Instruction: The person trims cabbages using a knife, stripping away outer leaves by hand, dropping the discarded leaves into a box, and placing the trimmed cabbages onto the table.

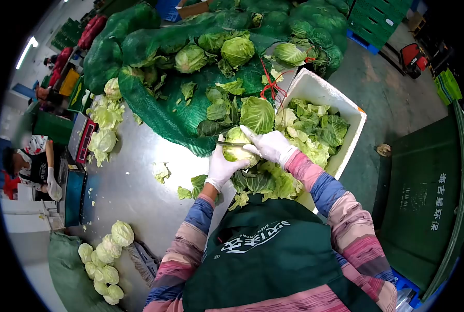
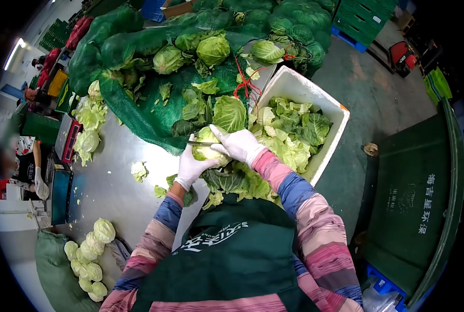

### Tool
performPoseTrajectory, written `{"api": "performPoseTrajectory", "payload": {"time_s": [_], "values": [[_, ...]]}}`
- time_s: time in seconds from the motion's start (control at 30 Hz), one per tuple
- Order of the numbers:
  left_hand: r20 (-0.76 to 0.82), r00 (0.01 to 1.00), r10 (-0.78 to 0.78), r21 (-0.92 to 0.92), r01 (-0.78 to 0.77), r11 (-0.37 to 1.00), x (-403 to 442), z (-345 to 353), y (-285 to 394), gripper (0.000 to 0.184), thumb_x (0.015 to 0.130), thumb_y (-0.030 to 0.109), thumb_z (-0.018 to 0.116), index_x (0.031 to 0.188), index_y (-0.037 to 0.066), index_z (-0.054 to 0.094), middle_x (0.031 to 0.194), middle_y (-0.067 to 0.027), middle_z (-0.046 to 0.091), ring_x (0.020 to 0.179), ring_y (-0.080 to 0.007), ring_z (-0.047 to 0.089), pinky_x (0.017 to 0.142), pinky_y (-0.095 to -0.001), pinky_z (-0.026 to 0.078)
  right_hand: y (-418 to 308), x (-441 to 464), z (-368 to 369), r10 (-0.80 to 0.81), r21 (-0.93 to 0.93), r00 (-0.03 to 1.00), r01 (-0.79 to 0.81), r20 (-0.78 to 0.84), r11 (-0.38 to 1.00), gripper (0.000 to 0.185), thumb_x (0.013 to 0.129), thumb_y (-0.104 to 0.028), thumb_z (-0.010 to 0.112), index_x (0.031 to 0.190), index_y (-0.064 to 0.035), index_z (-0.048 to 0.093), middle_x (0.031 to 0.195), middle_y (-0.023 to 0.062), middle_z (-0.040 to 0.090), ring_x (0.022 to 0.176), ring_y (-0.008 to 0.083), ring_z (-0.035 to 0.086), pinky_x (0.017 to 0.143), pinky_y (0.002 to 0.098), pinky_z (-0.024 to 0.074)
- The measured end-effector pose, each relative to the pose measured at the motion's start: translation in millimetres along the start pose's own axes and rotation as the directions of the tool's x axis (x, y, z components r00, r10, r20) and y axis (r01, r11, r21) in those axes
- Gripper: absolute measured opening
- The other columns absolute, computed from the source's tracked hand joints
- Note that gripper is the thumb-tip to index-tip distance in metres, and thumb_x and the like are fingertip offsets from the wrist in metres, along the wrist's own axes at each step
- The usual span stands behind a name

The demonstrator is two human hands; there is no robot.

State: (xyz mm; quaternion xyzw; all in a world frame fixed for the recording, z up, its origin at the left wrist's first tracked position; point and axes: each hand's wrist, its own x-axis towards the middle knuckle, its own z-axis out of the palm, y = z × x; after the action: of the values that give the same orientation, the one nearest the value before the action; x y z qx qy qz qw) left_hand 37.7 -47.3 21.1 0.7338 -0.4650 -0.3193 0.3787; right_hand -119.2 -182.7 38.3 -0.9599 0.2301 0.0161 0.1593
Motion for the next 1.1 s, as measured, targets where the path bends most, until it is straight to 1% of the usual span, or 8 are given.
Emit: {"api": "performPoseTrajectory", "payload": {"time_s": [0.3, 0.4, 0.47, 0.6, 0.73, 0.8, 0.87, 1.1], "values": [[-0.042, 0.994, 0.097, -0.006, -0.098, 0.995, -21, 0, -28, 0.104, 0.058, 0.023, 0.089, 0.142, -0.005, 0.034, 0.140, -0.0259, 0.044, 0.125, -0.0342, 0.049, 0.106, -0.0373, 0.039, 78, -4, 35, 0.651, 0.536, 0.759, -0.542, -0.019, 0.648, 0.046, 0.100, -0.049, 0.039, 0.120, -0.0183, 0.067, 0.096, 0.0179, 0.070, 0.082, 0.0321, 0.068, 0.072, 0.0440, 0.0517], [-0.154, 0.988, -0.011, -0.067, 0.001, 0.998, -32, -1, -29, 0.112, 0.057, 0.021, 0.091, 0.146, -0.004, 0.027, 0.134, -0.0215, 0.047, 0.120, -0.0306, 0.052, 0.103, -0.0354, 0.042, 55, -2, 31, 0.699, 0.393, 0.715, -0.649, 0.023, 0.651, 0.054, 0.100, -0.050, 0.037, 0.144, -0.0192, 0.041, 0.078, 0.0159, 0.069, 0.070, 0.0308, 0.066, 0.067, 0.0414, 0.0513], [-0.181, 0.975, -0.127, -0.079, 0.114, 0.990, -34, 9, -40, 0.104, 0.061, 0.021, 0.090, 0.144, -0.001, 0.031, 0.128, -0.0169, 0.051, 0.116, -0.0272, 0.054, 0.099, -0.0360, 0.045, 17, 4, 35, 0.521, 0.451, 0.844, -0.417, -0.130, 0.789, 0.065, 0.097, -0.059, 0.037, 0.150, -0.0211, 0.030, 0.067, 0.0135, 0.064, 0.056, 0.0269, 0.061, 0.056, 0.0385, 0.0490], [0.101, 0.904, -0.416, -0.863, 0.288, 0.416, -29, 31, 2, 0.073, 0.075, 0.008, 0.080, 0.134, 0.004, 0.037, 0.124, -0.0109, 0.055, 0.104, -0.0230, 0.061, 0.087, -0.0319, 0.053, -7, 9, 52, 0.487, 0.507, 0.869, -0.383, -0.087, 0.772, 0.065, 0.096, -0.052, 0.042, 0.149, -0.0162, 0.030, 0.089, 0.0279, 0.066, 0.080, 0.0437, 0.063, 0.074, 0.0484, 0.0485], [0.024, 0.915, -0.404, -0.791, 0.264, 0.551, -22, 32, 2, 0.083, 0.073, 0.009, 0.082, 0.138, 0.000, 0.031, 0.127, -0.0138, 0.053, 0.113, -0.0251, 0.057, 0.092, -0.0334, 0.051, -21, -9, 66, 0.527, 0.676, 0.839, -0.311, -0.135, 0.668, 0.066, 0.097, -0.046, 0.042, 0.150, -0.0111, 0.024, 0.093, 0.0309, 0.064, 0.082, 0.0468, 0.062, 0.076, 0.0494, 0.0473], [-0.286, 0.956, -0.071, -0.276, -0.011, 0.961, -17, 37, -25, 0.099, 0.069, 0.016, 0.086, 0.142, -0.003, 0.022, 0.128, -0.0188, 0.051, 0.115, -0.0263, 0.056, 0.094, -0.0353, 0.051, -8, -23, 78, 0.560, 0.755, 0.827, -0.335, -0.051, 0.563, 0.068, 0.097, -0.047, 0.042, 0.149, -0.0072, 0.024, 0.092, 0.0316, 0.064, 0.084, 0.0463, 0.062, 0.075, 0.0487, 0.0475], [-0.234, 0.964, -0.130, -0.324, 0.049, 0.945, -18, 31, -9, 0.109, 0.061, 0.021, 0.091, 0.139, -0.011, 0.021, 0.125, -0.0211, 0.053, 0.114, -0.0253, 0.056, 0.098, -0.0320, 0.047, 3, -35, 55, 0.608, 0.734, 0.794, -0.412, -0.001, 0.540, 0.071, 0.097, -0.048, 0.043, 0.149, -0.0038, 0.023, 0.090, 0.0311, 0.064, 0.084, 0.0455, 0.062, 0.074, 0.0480, 0.0480], [-0.141, 0.990, 0.017, 0.185, 0.010, 0.983, 6, 25, 10, 0.094, 0.053, 0.039, 0.086, 0.130, 0.002, 0.046, 0.122, -0.0180, 0.053, 0.118, -0.0347, 0.045, 0.102, -0.0424, 0.034, -6, -31, 21, 0.170, 0.216, 0.931, -0.102, -0.324, 0.971, 0.064, 0.097, -0.048, 0.044, 0.150, -0.0179, 0.026, 0.069, 0.0162, 0.064, 0.057, 0.0354, 0.062, 0.051, 0.0445, 0.0486]]}}
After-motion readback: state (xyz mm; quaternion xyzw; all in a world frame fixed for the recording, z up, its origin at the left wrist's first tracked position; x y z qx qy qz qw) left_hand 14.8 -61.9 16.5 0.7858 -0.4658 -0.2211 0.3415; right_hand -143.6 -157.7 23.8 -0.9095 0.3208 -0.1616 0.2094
